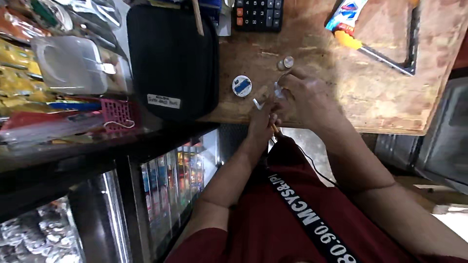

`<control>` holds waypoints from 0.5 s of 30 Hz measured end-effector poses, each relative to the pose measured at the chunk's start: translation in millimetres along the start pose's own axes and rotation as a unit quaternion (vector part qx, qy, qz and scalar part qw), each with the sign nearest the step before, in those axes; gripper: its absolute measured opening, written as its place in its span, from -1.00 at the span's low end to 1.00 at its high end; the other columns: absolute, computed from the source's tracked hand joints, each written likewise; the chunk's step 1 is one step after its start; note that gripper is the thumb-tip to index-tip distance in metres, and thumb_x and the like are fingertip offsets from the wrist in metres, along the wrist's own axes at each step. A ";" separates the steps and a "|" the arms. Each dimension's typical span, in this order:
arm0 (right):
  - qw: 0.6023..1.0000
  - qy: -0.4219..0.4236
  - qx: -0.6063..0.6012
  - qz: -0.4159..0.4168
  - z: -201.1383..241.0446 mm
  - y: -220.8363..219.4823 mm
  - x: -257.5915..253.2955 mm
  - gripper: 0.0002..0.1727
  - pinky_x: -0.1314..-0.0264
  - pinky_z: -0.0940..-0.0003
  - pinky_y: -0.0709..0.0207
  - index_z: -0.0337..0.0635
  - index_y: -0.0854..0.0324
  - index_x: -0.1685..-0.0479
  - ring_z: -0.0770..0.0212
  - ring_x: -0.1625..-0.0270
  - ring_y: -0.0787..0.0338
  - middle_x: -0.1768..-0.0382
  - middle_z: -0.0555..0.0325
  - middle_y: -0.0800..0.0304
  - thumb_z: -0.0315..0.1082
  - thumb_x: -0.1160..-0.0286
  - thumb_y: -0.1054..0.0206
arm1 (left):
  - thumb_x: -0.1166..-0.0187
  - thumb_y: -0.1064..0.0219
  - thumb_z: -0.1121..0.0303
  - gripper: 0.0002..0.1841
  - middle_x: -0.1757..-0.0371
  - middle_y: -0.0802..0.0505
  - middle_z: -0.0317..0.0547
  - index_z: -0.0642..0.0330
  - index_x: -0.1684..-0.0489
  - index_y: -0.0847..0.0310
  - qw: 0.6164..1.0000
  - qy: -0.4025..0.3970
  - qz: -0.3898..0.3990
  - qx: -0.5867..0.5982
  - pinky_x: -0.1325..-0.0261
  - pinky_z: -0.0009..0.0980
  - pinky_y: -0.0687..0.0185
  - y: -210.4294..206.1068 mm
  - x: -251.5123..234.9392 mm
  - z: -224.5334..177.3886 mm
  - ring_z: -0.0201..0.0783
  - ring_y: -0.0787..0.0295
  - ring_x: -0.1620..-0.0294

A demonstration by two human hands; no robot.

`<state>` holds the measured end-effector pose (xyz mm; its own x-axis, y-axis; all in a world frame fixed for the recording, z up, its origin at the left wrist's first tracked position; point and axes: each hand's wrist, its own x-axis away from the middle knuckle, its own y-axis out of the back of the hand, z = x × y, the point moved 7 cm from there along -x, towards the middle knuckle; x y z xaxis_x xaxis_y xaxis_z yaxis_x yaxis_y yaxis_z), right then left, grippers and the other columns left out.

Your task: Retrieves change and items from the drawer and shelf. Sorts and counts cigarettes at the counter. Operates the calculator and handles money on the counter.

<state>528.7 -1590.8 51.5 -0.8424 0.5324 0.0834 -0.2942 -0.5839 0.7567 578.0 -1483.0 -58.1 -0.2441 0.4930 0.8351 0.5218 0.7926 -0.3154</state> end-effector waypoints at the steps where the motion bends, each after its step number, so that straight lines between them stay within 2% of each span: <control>1: 1.000 0.005 -0.002 0.009 2.8 -2.1 -0.2 -0.80 -0.27 -0.07 -0.67 -0.37 -0.71 -0.07 -0.21 -0.20 -0.79 -0.12 -0.25 -0.76 -0.51 -0.64 -0.24 | -0.83 -0.12 0.20 -0.81 0.37 -0.77 -0.32 0.06 -0.13 -0.51 1.000 0.000 0.001 0.012 0.66 -0.64 -0.42 3.2 -1.6 1.0 -0.56 -0.38 0.74; 3: 1.000 0.018 -0.005 0.017 8.0 -5.5 -0.6 -0.80 -0.24 -0.07 -0.68 -0.36 -0.70 -0.08 -0.22 -0.17 -0.80 -0.09 -0.26 -0.75 -0.51 -0.65 -0.22 | -0.85 -0.07 0.21 -0.83 0.36 -0.74 -0.33 0.04 -0.13 -0.46 1.000 0.003 0.016 0.016 0.66 -0.65 -0.44 8.6 -3.9 1.9 -0.55 -0.39 0.73; 7: 1.000 0.027 -0.012 0.008 10.9 -6.5 2.4 -0.80 -0.29 -0.02 -0.67 -0.37 -0.70 -0.09 -0.19 -0.20 -0.79 -0.12 -0.26 -0.75 -0.54 -0.64 -0.23 | -0.88 0.06 0.21 -0.78 0.32 -0.74 -0.30 0.06 -0.07 -0.47 0.998 -0.002 0.051 0.033 0.69 -0.66 -0.41 17.5 -1.5 4.4 -0.56 -0.37 0.74; 9: 1.000 0.024 -0.010 0.001 11.0 -3.3 4.9 -0.77 -0.30 -0.01 -0.67 -0.35 -0.70 -0.14 -0.18 -0.22 -0.79 -0.16 -0.25 -0.75 -0.54 -0.65 -0.21 | -0.89 0.12 0.14 -0.71 0.30 -0.72 -0.30 0.05 -0.04 -0.50 0.997 0.002 0.064 0.048 0.65 -0.65 -0.46 21.6 2.5 4.2 -0.53 -0.44 0.69; 11: 1.000 0.020 -0.003 -0.011 9.9 0.7 6.8 -0.75 -0.30 -0.02 -0.67 -0.32 -0.70 -0.16 -0.18 -0.22 -0.80 -0.17 -0.25 -0.75 -0.56 -0.65 -0.20 | -0.91 0.19 0.08 -0.62 0.29 -0.72 -0.30 0.04 -0.03 -0.53 0.995 0.002 0.083 0.060 0.56 -0.61 -0.53 24.2 7.6 2.4 -0.49 -0.52 0.60; 13: 0.999 0.026 0.001 -0.026 8.5 5.1 9.9 -0.75 -0.31 0.00 -0.67 -0.32 -0.71 -0.14 -0.18 -0.21 -0.80 -0.17 -0.25 -0.76 -0.57 -0.63 -0.20 | -0.91 0.22 0.12 -0.60 0.27 -0.74 -0.28 0.05 -0.01 -0.56 0.993 -0.010 0.103 0.062 0.45 -0.55 -0.64 26.6 12.0 0.4 -0.44 -0.64 0.50; 15: 0.998 0.034 0.007 -0.046 6.9 8.5 12.8 -0.75 -0.30 0.03 -0.68 -0.37 -0.73 -0.12 -0.17 -0.19 -0.81 -0.18 -0.27 -0.77 -0.58 -0.62 -0.20 | -0.90 0.24 0.17 -0.59 0.17 -0.80 -0.22 0.07 -0.03 -0.58 0.985 -0.029 0.152 0.070 0.21 -0.44 -0.78 28.7 15.9 -1.1 -0.35 -0.77 0.32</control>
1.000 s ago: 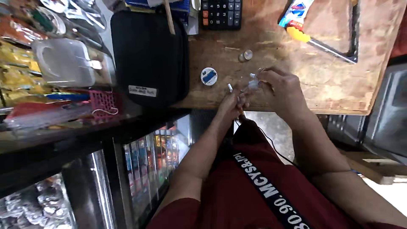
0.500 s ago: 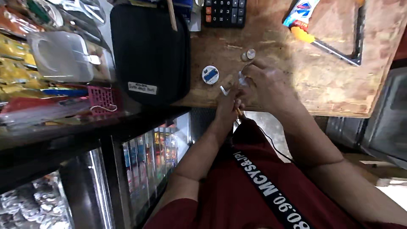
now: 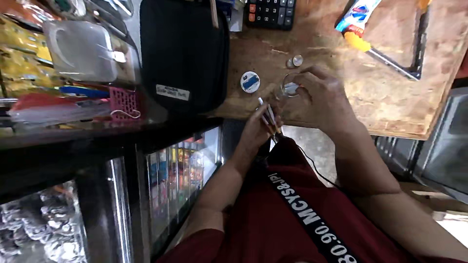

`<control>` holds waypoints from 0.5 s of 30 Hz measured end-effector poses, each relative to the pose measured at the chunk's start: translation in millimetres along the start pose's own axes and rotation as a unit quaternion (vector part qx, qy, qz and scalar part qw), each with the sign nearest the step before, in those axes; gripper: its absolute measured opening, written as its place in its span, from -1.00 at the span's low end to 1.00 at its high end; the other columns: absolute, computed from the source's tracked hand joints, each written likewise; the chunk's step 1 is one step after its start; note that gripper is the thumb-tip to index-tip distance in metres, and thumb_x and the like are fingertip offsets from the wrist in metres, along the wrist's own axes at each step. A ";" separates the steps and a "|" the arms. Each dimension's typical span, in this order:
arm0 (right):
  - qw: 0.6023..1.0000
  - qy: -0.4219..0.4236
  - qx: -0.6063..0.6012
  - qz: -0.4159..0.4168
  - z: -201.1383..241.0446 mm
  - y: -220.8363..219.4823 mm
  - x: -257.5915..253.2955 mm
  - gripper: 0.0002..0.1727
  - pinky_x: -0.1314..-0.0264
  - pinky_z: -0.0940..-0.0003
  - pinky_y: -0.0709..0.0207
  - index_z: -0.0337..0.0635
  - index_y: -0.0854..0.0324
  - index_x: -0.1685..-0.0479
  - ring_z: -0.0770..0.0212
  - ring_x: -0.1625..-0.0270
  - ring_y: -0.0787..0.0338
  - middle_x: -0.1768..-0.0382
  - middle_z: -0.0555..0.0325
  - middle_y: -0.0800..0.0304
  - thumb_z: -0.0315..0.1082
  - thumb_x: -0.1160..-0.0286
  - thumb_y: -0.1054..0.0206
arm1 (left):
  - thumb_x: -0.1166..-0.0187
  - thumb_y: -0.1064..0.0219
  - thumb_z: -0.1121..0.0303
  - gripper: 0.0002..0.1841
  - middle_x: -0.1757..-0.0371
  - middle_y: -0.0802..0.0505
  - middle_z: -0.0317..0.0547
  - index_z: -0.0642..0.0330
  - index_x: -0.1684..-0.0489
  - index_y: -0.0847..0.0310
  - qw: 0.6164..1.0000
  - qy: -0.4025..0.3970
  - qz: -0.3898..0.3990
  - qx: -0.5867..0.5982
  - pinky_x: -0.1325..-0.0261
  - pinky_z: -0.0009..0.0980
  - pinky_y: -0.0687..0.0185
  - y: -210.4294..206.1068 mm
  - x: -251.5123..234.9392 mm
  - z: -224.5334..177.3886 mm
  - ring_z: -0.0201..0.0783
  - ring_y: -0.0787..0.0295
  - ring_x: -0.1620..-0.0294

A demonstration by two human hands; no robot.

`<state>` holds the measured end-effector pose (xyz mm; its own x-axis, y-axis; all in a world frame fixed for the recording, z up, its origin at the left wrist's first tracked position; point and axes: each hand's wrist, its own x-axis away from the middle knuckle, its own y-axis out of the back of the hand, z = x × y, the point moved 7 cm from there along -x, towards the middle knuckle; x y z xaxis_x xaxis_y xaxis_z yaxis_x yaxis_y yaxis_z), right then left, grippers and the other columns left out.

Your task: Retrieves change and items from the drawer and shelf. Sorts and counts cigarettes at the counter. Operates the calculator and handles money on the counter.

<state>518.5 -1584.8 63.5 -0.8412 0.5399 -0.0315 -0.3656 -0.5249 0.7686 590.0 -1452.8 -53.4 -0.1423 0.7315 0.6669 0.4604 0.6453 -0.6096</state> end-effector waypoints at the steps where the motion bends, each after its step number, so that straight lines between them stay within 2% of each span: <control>1: 1.000 0.004 0.000 -0.010 -0.4 2.0 1.2 -0.76 -0.28 0.04 -0.68 -0.39 -0.73 -0.11 -0.16 -0.16 -0.82 -0.17 -0.29 -0.77 -0.59 -0.62 -0.20 | -0.89 0.24 0.19 -0.58 0.09 -0.83 -0.18 0.09 -0.05 -0.61 1.000 -0.009 0.025 0.007 0.08 -0.37 -0.80 0.7 1.2 -0.5 -0.31 -0.82 0.21; 3: 1.000 0.002 -0.006 -0.019 -0.9 6.1 4.1 -0.74 -0.27 0.07 -0.69 -0.38 -0.74 -0.13 -0.14 -0.15 -0.83 -0.19 -0.27 -0.77 -0.58 -0.65 -0.17 | -0.87 0.25 0.21 -0.57 -0.06 -0.84 -0.13 0.11 -0.13 -0.61 0.997 -0.018 0.069 0.021 -0.16 -0.25 -0.77 0.9 2.3 -0.3 -0.23 -0.83 -0.01; 6: 0.999 -0.002 -0.002 -0.035 -2.0 13.3 9.8 -0.72 -0.22 0.03 -0.71 -0.37 -0.74 -0.15 -0.16 -0.13 -0.85 -0.20 -0.29 -0.79 -0.56 -0.66 -0.16 | -0.88 0.24 0.25 -0.60 -0.18 -0.84 -0.04 0.16 -0.22 -0.56 0.995 -0.021 0.087 0.043 -0.32 -0.18 -0.73 0.5 5.6 0.6 -0.13 -0.83 -0.18; 8: 0.999 -0.011 -0.013 -0.052 -4.1 18.4 14.1 -0.74 -0.26 0.06 -0.70 -0.39 -0.74 -0.14 -0.14 -0.15 -0.85 -0.19 -0.29 -0.79 -0.56 -0.64 -0.20 | -0.87 0.20 0.30 -0.62 -0.18 -0.86 -0.03 0.15 -0.22 -0.57 0.994 -0.026 0.094 0.047 -0.33 -0.21 -0.72 -1.4 8.4 0.6 -0.14 -0.84 -0.18; 12: 0.990 -0.011 -0.071 -0.120 -23.0 24.6 26.3 -0.77 -0.11 0.32 -0.75 -0.41 -0.75 -0.09 0.12 0.00 -0.86 -0.12 -0.24 -0.80 -0.55 -0.58 -0.26 | -0.86 0.11 0.37 -0.69 -0.08 -0.89 0.01 0.15 -0.07 -0.63 0.994 -0.026 0.073 0.078 -0.32 -0.18 -0.74 -4.5 13.7 1.7 -0.10 -0.87 -0.16; 15: 0.976 -0.025 -0.136 -0.167 -39.4 26.6 36.1 -0.79 -0.10 0.39 -0.74 -0.45 -0.73 -0.06 0.23 0.02 -0.84 -0.09 -0.19 -0.81 -0.56 -0.55 -0.30 | -0.87 0.10 0.36 -0.71 -0.05 -0.89 0.03 0.14 0.02 -0.60 0.994 -0.029 0.070 0.081 -0.27 -0.19 -0.78 -8.0 19.7 0.8 -0.10 -0.88 -0.12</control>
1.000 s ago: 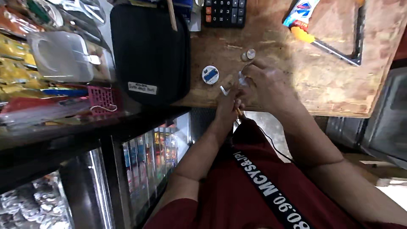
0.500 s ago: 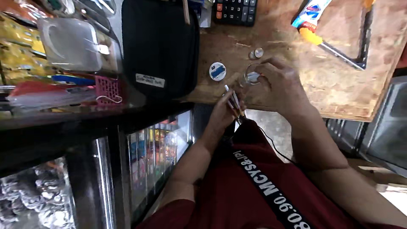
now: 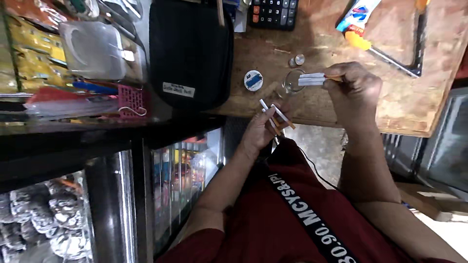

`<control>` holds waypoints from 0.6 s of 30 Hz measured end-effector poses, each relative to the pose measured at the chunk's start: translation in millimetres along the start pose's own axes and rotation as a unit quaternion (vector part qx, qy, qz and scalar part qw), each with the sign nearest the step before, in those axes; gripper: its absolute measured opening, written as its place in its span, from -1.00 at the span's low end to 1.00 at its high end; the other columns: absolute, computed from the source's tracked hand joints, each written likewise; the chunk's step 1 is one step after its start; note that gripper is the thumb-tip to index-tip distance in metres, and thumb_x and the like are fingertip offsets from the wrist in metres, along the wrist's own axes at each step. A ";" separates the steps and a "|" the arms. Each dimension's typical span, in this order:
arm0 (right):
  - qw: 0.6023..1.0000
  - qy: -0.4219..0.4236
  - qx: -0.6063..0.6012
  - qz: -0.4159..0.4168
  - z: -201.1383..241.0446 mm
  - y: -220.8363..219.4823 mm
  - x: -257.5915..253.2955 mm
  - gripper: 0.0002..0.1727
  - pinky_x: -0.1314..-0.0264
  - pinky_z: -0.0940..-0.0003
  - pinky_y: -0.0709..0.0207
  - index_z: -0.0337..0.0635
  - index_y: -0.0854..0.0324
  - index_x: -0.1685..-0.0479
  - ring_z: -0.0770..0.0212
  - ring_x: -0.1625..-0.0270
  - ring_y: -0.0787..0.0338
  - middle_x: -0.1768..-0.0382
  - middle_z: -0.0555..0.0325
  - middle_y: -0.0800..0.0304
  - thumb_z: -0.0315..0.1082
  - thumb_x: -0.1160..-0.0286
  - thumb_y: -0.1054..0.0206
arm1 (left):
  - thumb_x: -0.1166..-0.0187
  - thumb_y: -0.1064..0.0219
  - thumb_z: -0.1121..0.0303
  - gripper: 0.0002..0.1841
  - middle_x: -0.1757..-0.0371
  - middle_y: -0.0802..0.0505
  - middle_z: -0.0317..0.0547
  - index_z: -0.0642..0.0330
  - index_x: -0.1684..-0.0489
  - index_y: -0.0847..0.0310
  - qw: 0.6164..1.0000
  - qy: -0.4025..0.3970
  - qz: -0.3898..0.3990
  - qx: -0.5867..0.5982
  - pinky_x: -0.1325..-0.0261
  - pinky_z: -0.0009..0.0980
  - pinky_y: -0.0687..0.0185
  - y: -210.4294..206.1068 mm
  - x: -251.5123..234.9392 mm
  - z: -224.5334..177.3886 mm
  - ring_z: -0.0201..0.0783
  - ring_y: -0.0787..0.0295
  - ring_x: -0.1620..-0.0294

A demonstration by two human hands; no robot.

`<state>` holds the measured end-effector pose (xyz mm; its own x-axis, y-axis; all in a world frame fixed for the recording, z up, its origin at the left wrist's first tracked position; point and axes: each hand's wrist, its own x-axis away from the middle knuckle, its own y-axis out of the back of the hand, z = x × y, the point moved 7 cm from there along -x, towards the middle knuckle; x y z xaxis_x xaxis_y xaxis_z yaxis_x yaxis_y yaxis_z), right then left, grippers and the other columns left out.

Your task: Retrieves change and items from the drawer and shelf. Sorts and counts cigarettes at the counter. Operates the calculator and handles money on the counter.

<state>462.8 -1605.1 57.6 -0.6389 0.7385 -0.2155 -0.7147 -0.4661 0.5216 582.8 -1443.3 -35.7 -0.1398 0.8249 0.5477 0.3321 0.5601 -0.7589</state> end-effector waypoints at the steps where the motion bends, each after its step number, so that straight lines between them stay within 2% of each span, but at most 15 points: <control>1: 1.000 -0.008 -0.016 -0.015 -3.4 2.9 2.4 -0.78 -0.10 0.40 -0.74 -0.45 -0.73 -0.07 0.27 0.03 -0.83 -0.07 -0.16 -0.82 -0.54 -0.56 -0.31 | -0.87 0.10 0.36 -0.71 0.01 -0.90 0.00 0.13 0.06 -0.60 1.000 -0.002 -0.008 -0.001 -0.22 -0.21 -0.80 -1.4 1.3 -0.2 -0.12 -0.90 -0.06; 4: 0.994 -0.014 -0.089 -0.055 -10.9 9.8 10.4 -0.78 -0.07 0.35 -0.76 -0.48 -0.69 -0.08 0.32 0.07 -0.83 -0.02 -0.07 -0.83 -0.55 -0.54 -0.33 | -0.87 0.08 0.33 -0.76 0.22 -0.81 -0.15 0.06 0.10 -0.54 1.000 -0.001 -0.018 -0.012 -0.15 -0.21 -0.80 -2.5 2.4 0.4 -0.20 -0.84 0.11; 6: 0.984 -0.013 -0.159 -0.077 -10.6 12.3 16.8 -0.77 -0.10 0.29 -0.80 -0.43 -0.68 -0.09 0.31 0.04 -0.86 -0.02 0.04 -0.86 -0.58 -0.51 -0.35 | -0.85 0.06 0.36 -0.78 0.24 -0.77 -0.19 0.03 0.11 -0.52 1.000 -0.004 -0.016 -0.007 -0.16 -0.19 -0.79 -2.5 2.7 1.2 -0.21 -0.82 0.13; 9: 0.968 -0.021 -0.233 -0.090 -5.6 8.7 28.3 -0.76 -0.08 0.21 -0.84 -0.34 -0.68 -0.09 0.27 0.04 -0.88 -0.01 0.14 -0.86 -0.61 -0.46 -0.38 | -0.83 0.06 0.41 -0.79 0.14 -0.85 -0.05 0.10 0.07 -0.53 0.999 -0.005 -0.032 0.002 -0.17 -0.17 -0.81 -6.8 6.4 0.7 -0.13 -0.88 0.08; 11: 0.962 -0.023 -0.257 -0.093 -0.4 2.7 36.4 -0.74 -0.09 0.19 -0.84 -0.30 -0.68 -0.08 0.26 0.02 -0.88 -0.02 0.15 -0.85 -0.62 -0.45 -0.39 | -0.84 0.08 0.43 -0.80 -0.07 -0.88 0.08 0.15 -0.02 -0.50 1.000 -0.007 -0.024 0.013 -0.27 -0.14 -0.79 -12.2 9.3 0.3 -0.03 -0.90 -0.09; 13: 0.959 -0.019 -0.269 -0.092 3.8 -6.1 43.1 -0.75 -0.12 0.23 -0.82 -0.28 -0.70 -0.07 0.27 -0.03 -0.87 -0.06 0.15 -0.86 -0.61 -0.45 -0.40 | -0.85 0.10 0.42 -0.74 -0.22 -0.86 0.09 0.13 0.00 -0.56 0.999 -0.013 0.008 0.028 -0.40 -0.13 -0.71 -17.0 10.7 1.3 -0.02 -0.84 -0.27; 14: 0.957 -0.015 -0.277 -0.089 5.5 -11.3 45.8 -0.76 -0.14 0.27 -0.80 -0.25 -0.71 -0.06 0.30 -0.06 -0.86 -0.07 0.18 -0.87 -0.60 -0.45 -0.41 | -0.84 0.11 0.42 -0.71 -0.23 -0.86 0.08 0.13 0.01 -0.61 0.999 -0.015 0.020 0.031 -0.42 -0.13 -0.69 -18.9 11.0 2.2 -0.02 -0.83 -0.30; 16: 0.958 -0.016 -0.272 -0.085 8.3 -21.4 51.1 -0.77 -0.09 0.38 -0.77 -0.27 -0.69 -0.03 0.39 -0.01 -0.83 -0.04 0.21 -0.86 -0.60 -0.43 -0.40 | -0.83 0.10 0.41 -0.70 -0.19 -0.86 0.08 0.12 -0.12 -0.61 0.999 -0.017 0.022 0.028 -0.39 -0.15 -0.71 -19.8 13.3 4.9 -0.03 -0.83 -0.27; 18: 0.965 -0.020 -0.251 -0.077 12.9 -30.0 57.6 -0.77 -0.05 0.44 -0.76 -0.38 -0.65 -0.04 0.39 0.01 -0.82 -0.05 0.11 -0.83 -0.61 -0.42 -0.39 | -0.82 0.05 0.35 -0.69 -0.21 -0.85 -0.01 0.06 -0.32 -0.57 1.000 -0.010 0.011 0.013 -0.35 -0.27 -0.71 -18.6 19.9 9.3 -0.15 -0.83 -0.23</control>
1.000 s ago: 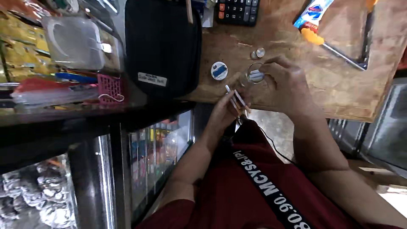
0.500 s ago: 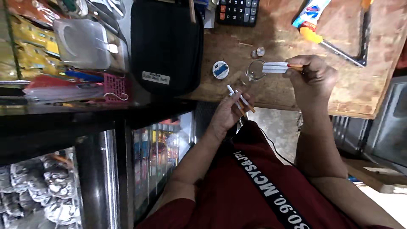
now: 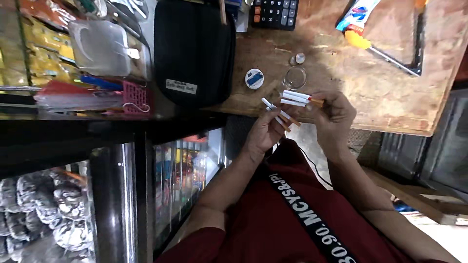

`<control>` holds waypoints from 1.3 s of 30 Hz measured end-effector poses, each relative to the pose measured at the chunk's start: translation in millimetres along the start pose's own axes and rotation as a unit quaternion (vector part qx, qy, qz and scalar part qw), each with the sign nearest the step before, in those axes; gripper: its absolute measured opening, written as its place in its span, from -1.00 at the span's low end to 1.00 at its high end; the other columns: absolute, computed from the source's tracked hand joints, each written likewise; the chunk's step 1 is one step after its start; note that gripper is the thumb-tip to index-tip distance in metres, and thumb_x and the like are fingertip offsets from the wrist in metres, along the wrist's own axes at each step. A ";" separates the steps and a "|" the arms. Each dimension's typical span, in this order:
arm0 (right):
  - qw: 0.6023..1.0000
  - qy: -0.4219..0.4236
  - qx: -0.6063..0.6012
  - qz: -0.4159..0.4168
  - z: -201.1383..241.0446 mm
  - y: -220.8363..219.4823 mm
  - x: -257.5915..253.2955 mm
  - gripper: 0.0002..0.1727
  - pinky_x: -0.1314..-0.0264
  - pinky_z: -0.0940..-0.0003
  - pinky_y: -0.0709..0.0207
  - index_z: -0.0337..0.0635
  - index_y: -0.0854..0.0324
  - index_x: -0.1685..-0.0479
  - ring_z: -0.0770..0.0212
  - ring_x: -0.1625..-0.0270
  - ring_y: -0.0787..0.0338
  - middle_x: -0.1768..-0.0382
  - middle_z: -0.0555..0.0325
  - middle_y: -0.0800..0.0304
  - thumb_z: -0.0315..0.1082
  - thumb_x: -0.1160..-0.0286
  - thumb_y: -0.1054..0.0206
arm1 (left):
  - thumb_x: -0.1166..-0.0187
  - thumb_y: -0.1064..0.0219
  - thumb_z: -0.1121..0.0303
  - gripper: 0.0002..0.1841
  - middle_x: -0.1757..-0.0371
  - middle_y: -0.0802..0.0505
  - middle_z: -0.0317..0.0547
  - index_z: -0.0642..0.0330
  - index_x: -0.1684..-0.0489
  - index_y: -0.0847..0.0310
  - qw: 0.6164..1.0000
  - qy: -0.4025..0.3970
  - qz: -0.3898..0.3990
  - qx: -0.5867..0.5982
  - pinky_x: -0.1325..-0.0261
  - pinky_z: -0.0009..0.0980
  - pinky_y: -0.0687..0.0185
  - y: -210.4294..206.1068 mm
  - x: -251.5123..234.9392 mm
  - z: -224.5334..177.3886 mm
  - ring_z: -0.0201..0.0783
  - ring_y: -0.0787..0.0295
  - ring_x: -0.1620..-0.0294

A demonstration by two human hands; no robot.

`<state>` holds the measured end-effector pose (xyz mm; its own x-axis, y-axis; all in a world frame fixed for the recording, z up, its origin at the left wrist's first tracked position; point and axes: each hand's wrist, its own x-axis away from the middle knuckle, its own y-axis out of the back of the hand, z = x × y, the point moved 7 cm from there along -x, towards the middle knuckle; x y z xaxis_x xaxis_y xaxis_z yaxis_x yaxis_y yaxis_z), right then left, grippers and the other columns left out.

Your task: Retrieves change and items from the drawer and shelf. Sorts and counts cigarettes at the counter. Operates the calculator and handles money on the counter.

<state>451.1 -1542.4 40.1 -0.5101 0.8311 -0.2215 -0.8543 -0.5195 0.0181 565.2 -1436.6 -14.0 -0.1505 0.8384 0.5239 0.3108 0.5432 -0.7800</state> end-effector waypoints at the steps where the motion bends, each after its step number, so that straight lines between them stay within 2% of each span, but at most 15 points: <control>1: 1.000 -0.003 0.021 0.012 2.2 -4.6 4.9 -0.76 -0.07 0.44 -0.77 -0.41 -0.63 -0.07 0.36 -0.02 -0.83 -0.10 0.05 -0.81 -0.62 -0.45 -0.37 | -0.79 0.03 0.39 -0.71 -0.20 -0.84 0.03 0.11 -0.30 -0.53 1.000 -0.002 -0.002 0.024 -0.34 -0.25 -0.71 0.7 -1.0 1.5 -0.13 -0.83 -0.21; 3: 0.998 -0.010 0.062 0.027 4.7 -11.9 12.3 -0.78 -0.06 0.44 -0.78 -0.43 -0.61 -0.08 0.30 -0.05 -0.84 -0.13 -0.04 -0.78 -0.62 -0.49 -0.36 | -0.76 -0.05 0.46 -0.70 -0.25 -0.81 0.11 0.22 -0.34 -0.55 0.997 -0.007 0.014 0.072 -0.34 -0.24 -0.73 0.7 -2.6 4.1 -0.10 -0.83 -0.21; 6: 0.998 0.020 0.060 0.027 -1.7 -19.0 12.7 -0.84 -0.09 0.36 -0.80 -0.52 -0.66 0.05 0.19 -0.09 -0.87 -0.06 -0.18 -0.82 -0.63 -0.44 -0.37 | -0.81 0.00 0.46 -0.70 -0.37 -0.78 0.00 0.14 -0.35 -0.54 0.997 -0.038 0.030 0.066 -0.27 -0.30 -0.75 -2.7 -1.9 3.7 -0.17 -0.81 -0.24; 10: 0.996 0.007 0.072 0.045 -4.0 -25.6 17.4 -0.83 -0.13 0.38 -0.78 -0.49 -0.69 0.05 0.19 -0.13 -0.83 -0.10 -0.19 -0.78 -0.58 -0.45 -0.42 | -0.82 0.01 0.44 -0.72 -0.31 -0.81 -0.03 0.10 -0.31 -0.55 0.997 -0.069 -0.009 0.036 -0.20 -0.33 -0.78 -0.7 -0.2 2.8 -0.20 -0.83 -0.22; 13: 0.995 0.003 0.091 0.049 -5.7 -25.0 19.3 -0.83 -0.12 0.44 -0.75 -0.45 -0.73 0.02 0.24 -0.11 -0.82 -0.09 -0.15 -0.78 -0.54 -0.49 -0.41 | -0.83 0.00 0.43 -0.73 -0.28 -0.82 -0.01 0.15 -0.29 -0.57 0.996 -0.085 -0.019 0.027 -0.22 -0.29 -0.78 2.4 2.2 1.1 -0.17 -0.83 -0.21; 16: 0.995 -0.030 0.076 0.054 -8.1 -21.9 21.2 -0.81 -0.11 0.45 -0.76 -0.46 -0.69 -0.03 0.32 -0.04 -0.83 -0.05 -0.07 -0.81 -0.58 -0.50 -0.39 | -0.84 0.03 0.44 -0.71 -0.29 -0.82 0.02 0.19 -0.31 -0.56 0.994 -0.097 -0.043 0.018 -0.24 -0.25 -0.77 4.0 7.2 0.3 -0.13 -0.84 -0.21; 20: 0.998 -0.032 0.039 0.031 -13.8 -17.5 18.3 -0.83 -0.08 0.45 -0.77 -0.46 -0.70 0.01 0.42 0.06 -0.84 0.07 0.06 -0.87 -0.60 -0.47 -0.39 | -0.82 0.00 0.46 -0.72 -0.29 -0.80 0.07 0.23 -0.32 -0.54 0.993 -0.110 -0.044 0.009 -0.29 -0.21 -0.75 4.7 10.2 0.7 -0.10 -0.81 -0.23; 24: 0.998 -0.056 -0.013 0.029 -15.4 -16.7 23.0 -0.81 -0.07 0.36 -0.81 -0.40 -0.68 -0.04 0.35 0.07 -0.86 0.07 0.11 -0.85 -0.61 -0.51 -0.36 | -0.83 -0.01 0.46 -0.75 -0.24 -0.82 0.12 0.26 -0.27 -0.53 0.989 -0.117 -0.087 0.023 -0.32 -0.17 -0.75 7.0 14.2 1.4 -0.06 -0.83 -0.21; 26: 0.996 -0.075 -0.016 0.043 -12.2 -16.5 28.1 -0.80 -0.10 0.37 -0.82 -0.33 -0.65 -0.11 0.35 0.05 -0.87 0.04 0.15 -0.83 -0.58 -0.57 -0.32 | -0.84 -0.01 0.44 -0.74 -0.26 -0.82 0.13 0.25 -0.33 -0.52 0.986 -0.120 -0.108 0.028 -0.33 -0.15 -0.75 9.7 16.4 1.7 -0.04 -0.83 -0.22; 30: 0.991 -0.115 -0.049 0.039 -13.3 -14.6 30.0 -0.80 -0.08 0.36 -0.83 -0.26 -0.66 -0.10 0.38 0.08 -0.86 0.07 0.24 -0.82 -0.58 -0.57 -0.30 | -0.85 -0.02 0.41 -0.72 -0.26 -0.81 0.09 0.21 -0.35 -0.54 0.986 -0.127 -0.108 0.009 -0.30 -0.17 -0.76 13.2 19.1 1.1 -0.07 -0.84 -0.18; 32: 0.986 -0.142 -0.089 0.028 -18.6 -13.8 32.3 -0.81 -0.08 0.32 -0.83 -0.21 -0.67 -0.08 0.36 0.09 -0.86 0.08 0.26 -0.82 -0.56 -0.59 -0.30 | -0.84 -0.05 0.38 -0.74 -0.15 -0.82 0.06 0.20 -0.32 -0.55 0.984 -0.127 -0.126 0.006 -0.21 -0.18 -0.79 16.0 20.4 2.0 -0.10 -0.85 -0.07; 34: 0.978 -0.162 -0.134 0.015 -25.3 -13.6 33.9 -0.82 -0.09 0.27 -0.83 -0.19 -0.68 -0.05 0.32 0.10 -0.86 0.10 0.25 -0.83 -0.55 -0.59 -0.29 | -0.83 -0.07 0.38 -0.79 0.01 -0.82 0.03 0.20 -0.19 -0.58 0.980 -0.128 -0.150 0.016 -0.16 -0.17 -0.82 17.9 21.5 2.9 -0.11 -0.86 0.04; 36: 0.967 -0.171 -0.190 -0.004 -35.1 -14.0 34.3 -0.85 -0.10 0.13 -0.83 -0.25 -0.68 0.01 0.21 0.11 -0.88 0.13 0.14 -0.85 -0.57 -0.56 -0.30 | -0.86 -0.02 0.37 -0.78 0.04 -0.83 0.03 0.21 -0.09 -0.58 0.979 -0.136 -0.149 0.018 -0.17 -0.17 -0.80 19.7 22.1 2.9 -0.10 -0.85 0.04; 39: 0.951 -0.210 -0.227 -0.022 -40.4 -14.9 38.5 -0.86 -0.11 0.16 -0.83 -0.24 -0.70 0.06 0.21 0.12 -0.87 0.16 0.13 -0.84 -0.59 -0.54 -0.30 | -0.86 -0.02 0.34 -0.77 0.08 -0.85 0.04 0.22 0.00 -0.59 0.976 -0.144 -0.159 0.027 -0.21 -0.16 -0.81 22.3 23.4 0.8 -0.10 -0.87 0.04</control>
<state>448.2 -1510.7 -8.0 -0.5512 0.8105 0.1982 -0.7931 -0.4351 -0.4262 567.9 -1404.9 -19.3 -0.4911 0.6005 0.6311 0.1566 0.7735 -0.6142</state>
